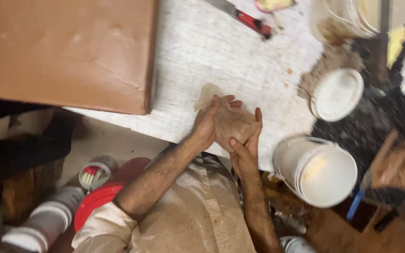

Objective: The person spreads a brown putty-like substance over a rectangular board using a metal scraper, then smooths the surface with a sanding block and hand. The person also wipes the board and applies a brown powder to the edges.

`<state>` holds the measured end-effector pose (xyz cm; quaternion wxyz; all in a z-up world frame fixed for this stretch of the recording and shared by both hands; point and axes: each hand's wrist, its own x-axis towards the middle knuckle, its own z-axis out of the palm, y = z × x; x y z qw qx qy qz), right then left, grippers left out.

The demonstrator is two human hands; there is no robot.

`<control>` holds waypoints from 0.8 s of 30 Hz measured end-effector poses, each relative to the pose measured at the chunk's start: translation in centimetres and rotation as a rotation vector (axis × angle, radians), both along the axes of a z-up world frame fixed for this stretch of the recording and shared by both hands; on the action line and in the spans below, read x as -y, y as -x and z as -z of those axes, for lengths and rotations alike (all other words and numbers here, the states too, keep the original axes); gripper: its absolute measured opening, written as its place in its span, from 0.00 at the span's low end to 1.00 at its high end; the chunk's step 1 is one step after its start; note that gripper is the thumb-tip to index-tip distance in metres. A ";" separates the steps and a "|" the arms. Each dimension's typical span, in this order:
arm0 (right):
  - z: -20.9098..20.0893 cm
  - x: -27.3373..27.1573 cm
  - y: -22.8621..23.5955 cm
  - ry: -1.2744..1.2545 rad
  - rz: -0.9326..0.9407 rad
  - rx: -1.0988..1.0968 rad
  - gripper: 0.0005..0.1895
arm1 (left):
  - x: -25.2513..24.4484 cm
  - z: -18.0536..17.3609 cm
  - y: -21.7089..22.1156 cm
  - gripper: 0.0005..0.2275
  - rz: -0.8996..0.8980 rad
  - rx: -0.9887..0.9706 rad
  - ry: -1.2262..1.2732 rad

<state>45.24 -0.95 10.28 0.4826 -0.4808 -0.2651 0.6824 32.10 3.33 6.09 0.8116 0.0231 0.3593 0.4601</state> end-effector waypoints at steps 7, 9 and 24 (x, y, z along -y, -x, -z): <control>4.2 -6.6 0.8 -0.136 0.022 0.107 0.29 | -1.6 5.7 0.2 0.20 -0.434 0.126 -0.128; 4.5 -8.2 0.9 -0.150 0.047 0.100 0.26 | -1.9 6.4 0.4 0.21 -0.481 0.107 -0.083; -4.3 -11.7 4.1 -0.419 -0.017 0.623 0.26 | -2.6 6.3 0.1 0.17 -0.516 0.897 -0.189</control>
